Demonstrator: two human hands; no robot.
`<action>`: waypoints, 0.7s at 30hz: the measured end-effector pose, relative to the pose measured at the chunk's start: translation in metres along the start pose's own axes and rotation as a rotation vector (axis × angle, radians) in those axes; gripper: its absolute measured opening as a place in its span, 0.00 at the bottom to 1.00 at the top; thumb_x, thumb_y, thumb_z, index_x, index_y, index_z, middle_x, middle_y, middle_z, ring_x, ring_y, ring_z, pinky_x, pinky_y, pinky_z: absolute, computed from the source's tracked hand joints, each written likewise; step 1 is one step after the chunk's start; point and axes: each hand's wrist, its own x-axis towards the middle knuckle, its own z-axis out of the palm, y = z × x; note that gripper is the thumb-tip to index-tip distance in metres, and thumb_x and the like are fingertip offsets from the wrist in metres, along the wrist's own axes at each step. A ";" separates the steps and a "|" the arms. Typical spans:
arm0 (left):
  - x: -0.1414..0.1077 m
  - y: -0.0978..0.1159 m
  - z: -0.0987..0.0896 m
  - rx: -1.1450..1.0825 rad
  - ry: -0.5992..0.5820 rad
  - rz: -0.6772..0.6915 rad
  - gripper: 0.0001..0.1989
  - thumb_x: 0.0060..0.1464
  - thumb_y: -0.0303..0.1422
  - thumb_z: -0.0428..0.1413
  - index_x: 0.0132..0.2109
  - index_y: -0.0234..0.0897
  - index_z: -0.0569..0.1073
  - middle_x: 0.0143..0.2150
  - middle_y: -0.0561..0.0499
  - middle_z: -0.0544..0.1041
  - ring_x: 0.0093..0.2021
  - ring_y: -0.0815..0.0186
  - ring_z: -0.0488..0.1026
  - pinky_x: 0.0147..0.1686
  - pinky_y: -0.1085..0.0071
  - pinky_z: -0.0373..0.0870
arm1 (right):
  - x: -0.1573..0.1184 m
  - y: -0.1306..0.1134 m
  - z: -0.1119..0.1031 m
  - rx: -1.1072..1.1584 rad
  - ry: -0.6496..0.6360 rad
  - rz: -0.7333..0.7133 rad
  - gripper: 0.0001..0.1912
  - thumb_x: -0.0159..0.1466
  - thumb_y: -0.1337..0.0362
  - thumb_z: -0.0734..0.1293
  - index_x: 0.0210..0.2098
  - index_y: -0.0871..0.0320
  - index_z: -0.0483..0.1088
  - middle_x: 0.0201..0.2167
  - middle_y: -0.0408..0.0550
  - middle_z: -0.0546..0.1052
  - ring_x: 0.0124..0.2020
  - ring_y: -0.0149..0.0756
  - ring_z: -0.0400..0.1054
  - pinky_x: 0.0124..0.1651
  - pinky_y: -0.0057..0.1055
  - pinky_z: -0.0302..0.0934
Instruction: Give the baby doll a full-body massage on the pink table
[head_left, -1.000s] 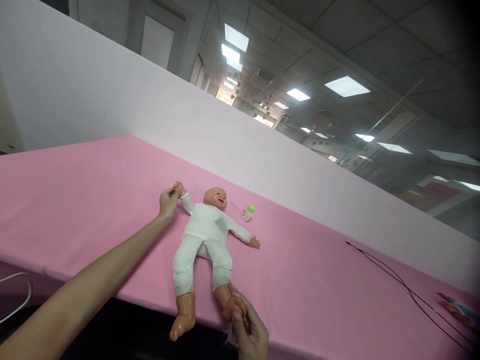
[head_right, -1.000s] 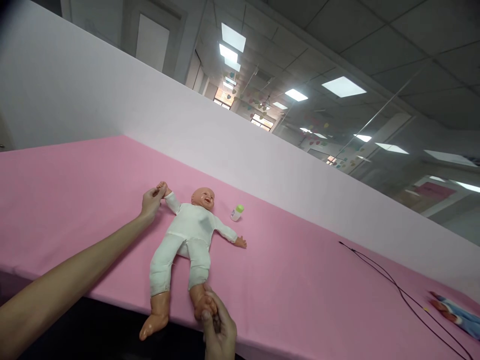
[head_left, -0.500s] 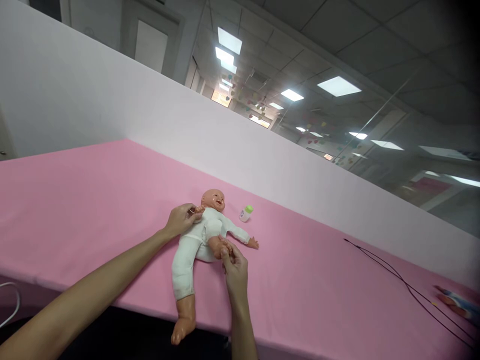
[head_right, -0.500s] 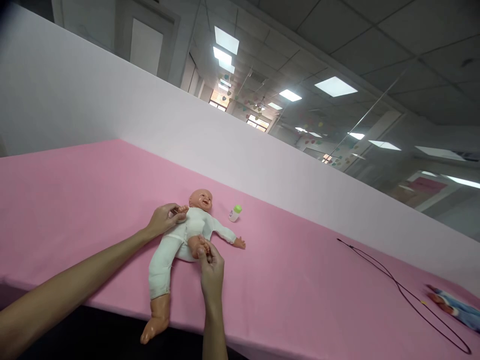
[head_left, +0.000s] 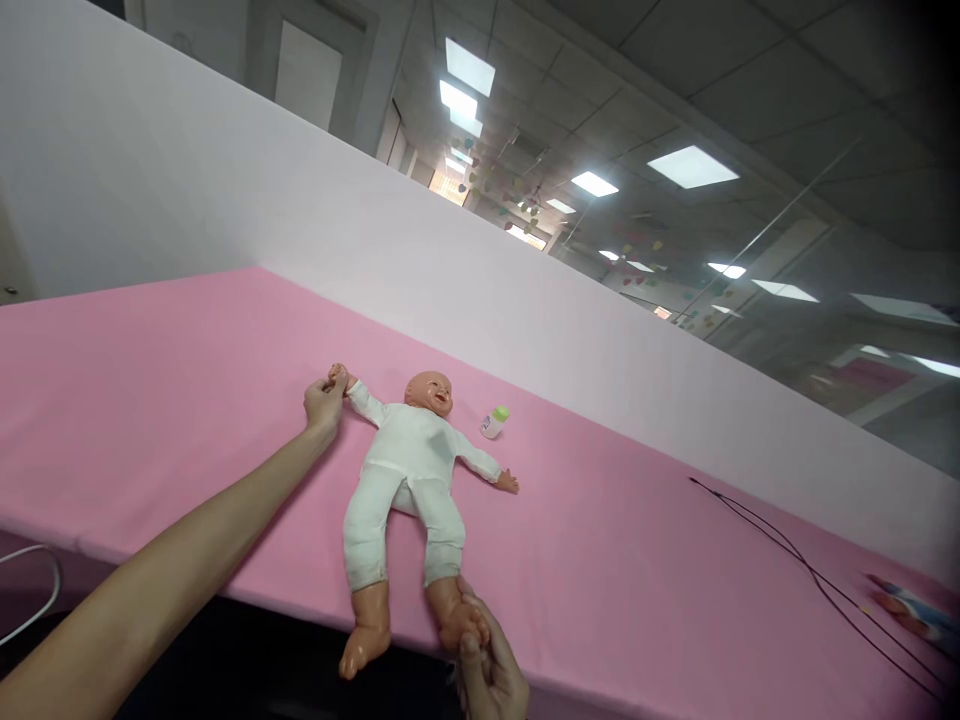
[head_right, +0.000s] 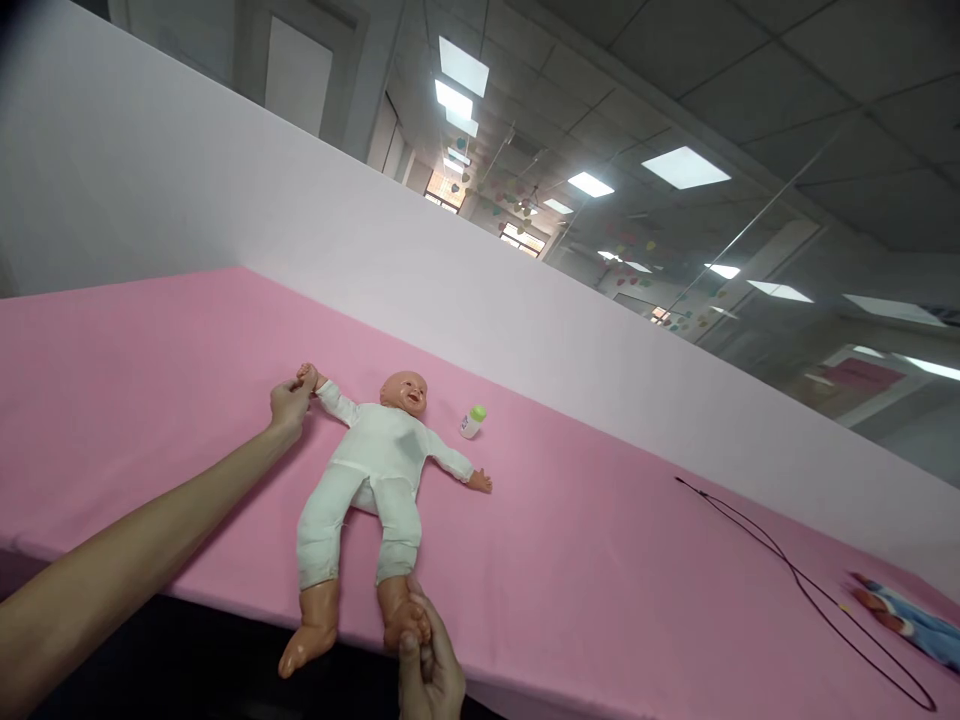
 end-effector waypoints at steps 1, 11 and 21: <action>-0.003 0.003 0.002 -0.020 -0.019 0.021 0.22 0.57 0.49 0.59 0.24 0.41 0.63 0.23 0.55 0.66 0.25 0.66 0.65 0.26 0.69 0.59 | 0.004 -0.005 0.001 -0.003 0.001 0.000 0.30 0.60 0.41 0.74 0.49 0.59 0.82 0.53 0.62 0.80 0.55 0.54 0.76 0.58 0.42 0.71; -0.072 0.025 0.014 0.350 -0.582 0.491 0.09 0.56 0.41 0.61 0.36 0.41 0.77 0.36 0.50 0.82 0.36 0.59 0.77 0.35 0.65 0.67 | 0.095 -0.056 0.059 -0.050 -0.242 -0.113 0.23 0.64 0.48 0.72 0.51 0.58 0.81 0.55 0.59 0.80 0.57 0.52 0.74 0.60 0.46 0.68; -0.055 0.016 0.013 0.177 -0.461 0.376 0.14 0.60 0.46 0.58 0.38 0.40 0.76 0.36 0.50 0.81 0.36 0.60 0.76 0.36 0.67 0.67 | 0.070 -0.067 0.048 -0.062 -0.213 -0.114 0.26 0.65 0.46 0.71 0.53 0.58 0.80 0.55 0.59 0.80 0.57 0.53 0.74 0.58 0.44 0.70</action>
